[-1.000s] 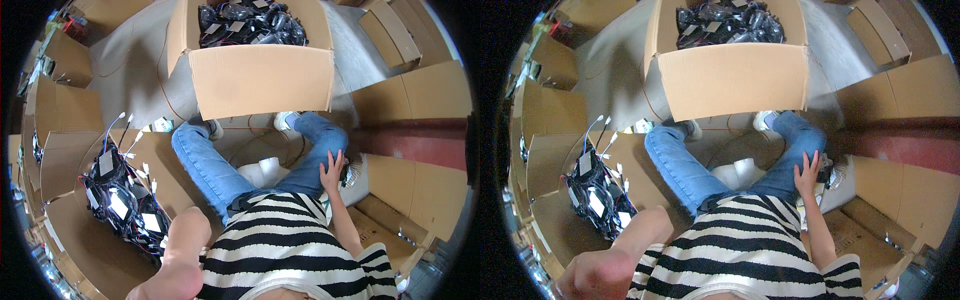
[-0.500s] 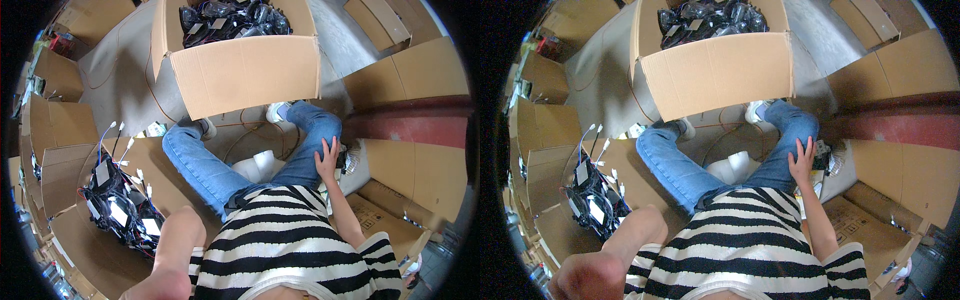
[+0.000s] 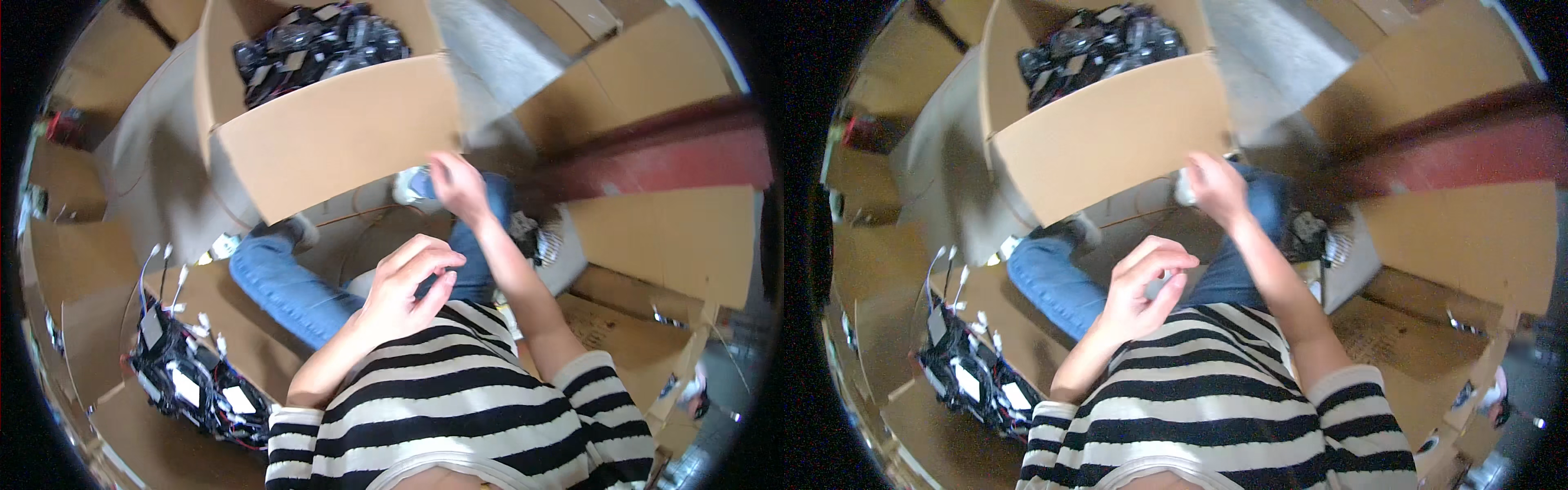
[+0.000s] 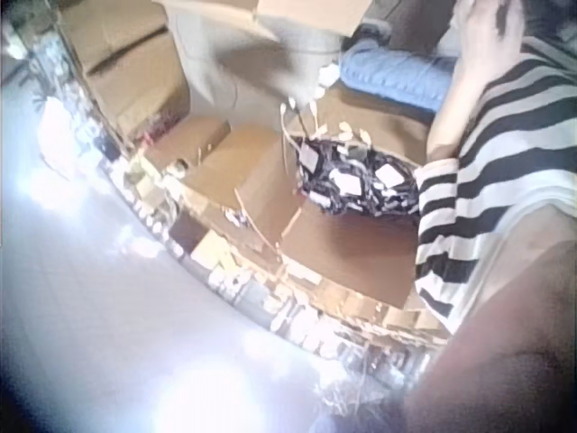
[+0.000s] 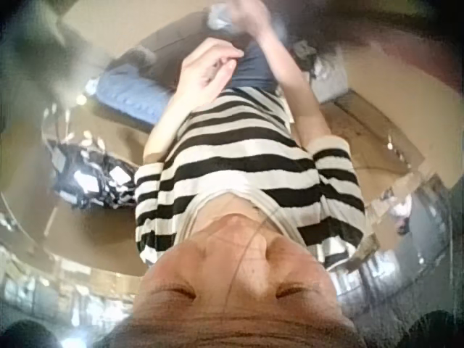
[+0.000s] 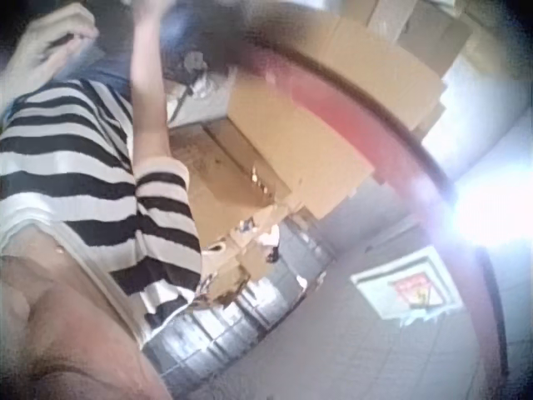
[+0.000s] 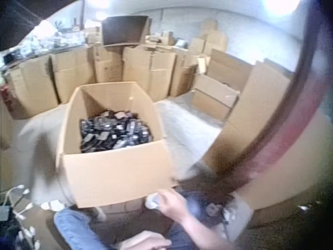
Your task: The person connects wiring harnesses to automotive light housings by hand, joining the connectors.
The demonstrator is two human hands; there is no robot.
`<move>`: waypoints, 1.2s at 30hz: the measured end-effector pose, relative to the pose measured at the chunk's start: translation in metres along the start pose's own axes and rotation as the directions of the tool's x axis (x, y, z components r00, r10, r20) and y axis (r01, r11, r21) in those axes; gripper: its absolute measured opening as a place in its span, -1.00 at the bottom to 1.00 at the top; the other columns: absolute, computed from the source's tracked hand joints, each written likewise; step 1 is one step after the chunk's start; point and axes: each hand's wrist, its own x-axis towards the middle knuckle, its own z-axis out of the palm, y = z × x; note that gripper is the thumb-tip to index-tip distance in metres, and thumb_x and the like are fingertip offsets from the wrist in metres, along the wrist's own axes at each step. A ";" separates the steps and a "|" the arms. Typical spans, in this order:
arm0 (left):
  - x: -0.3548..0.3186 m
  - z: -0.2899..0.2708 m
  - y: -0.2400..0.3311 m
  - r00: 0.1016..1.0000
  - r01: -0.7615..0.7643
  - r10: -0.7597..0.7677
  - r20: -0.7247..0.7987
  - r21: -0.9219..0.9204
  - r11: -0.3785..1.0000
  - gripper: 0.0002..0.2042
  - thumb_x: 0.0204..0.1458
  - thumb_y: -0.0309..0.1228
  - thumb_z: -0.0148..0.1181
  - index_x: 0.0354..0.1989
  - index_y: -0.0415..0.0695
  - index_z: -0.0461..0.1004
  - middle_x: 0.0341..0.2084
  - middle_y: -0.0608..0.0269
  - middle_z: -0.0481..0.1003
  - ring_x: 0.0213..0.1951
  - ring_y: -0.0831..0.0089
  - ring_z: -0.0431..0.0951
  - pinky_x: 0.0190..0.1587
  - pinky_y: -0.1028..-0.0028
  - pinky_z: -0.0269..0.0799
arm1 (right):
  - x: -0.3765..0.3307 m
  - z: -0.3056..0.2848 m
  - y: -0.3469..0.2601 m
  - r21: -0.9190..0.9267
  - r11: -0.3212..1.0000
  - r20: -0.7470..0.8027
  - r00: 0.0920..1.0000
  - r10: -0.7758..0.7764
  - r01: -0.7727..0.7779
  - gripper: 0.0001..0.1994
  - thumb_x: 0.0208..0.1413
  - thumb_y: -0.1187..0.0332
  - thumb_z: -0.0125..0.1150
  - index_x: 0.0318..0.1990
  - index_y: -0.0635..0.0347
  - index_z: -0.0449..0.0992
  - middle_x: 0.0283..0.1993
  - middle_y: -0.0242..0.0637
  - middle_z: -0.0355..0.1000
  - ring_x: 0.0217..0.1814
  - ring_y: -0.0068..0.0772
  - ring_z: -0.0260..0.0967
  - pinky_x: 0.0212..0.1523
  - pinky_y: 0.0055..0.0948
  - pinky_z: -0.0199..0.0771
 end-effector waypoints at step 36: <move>0.045 0.055 -0.021 0.990 -0.123 0.140 0.030 0.672 0.730 -0.67 -0.30 -0.36 0.20 -0.35 -0.23 0.30 -0.33 0.09 0.29 -0.30 0.17 0.29 -0.27 0.31 0.22 | 0.037 -0.003 -0.026 -0.392 0.919 -0.114 0.993 -0.011 -0.035 -0.85 -0.13 0.32 -0.04 -0.51 0.15 0.45 -0.50 -0.20 0.40 -0.41 -0.15 0.35 -0.37 -0.20 0.31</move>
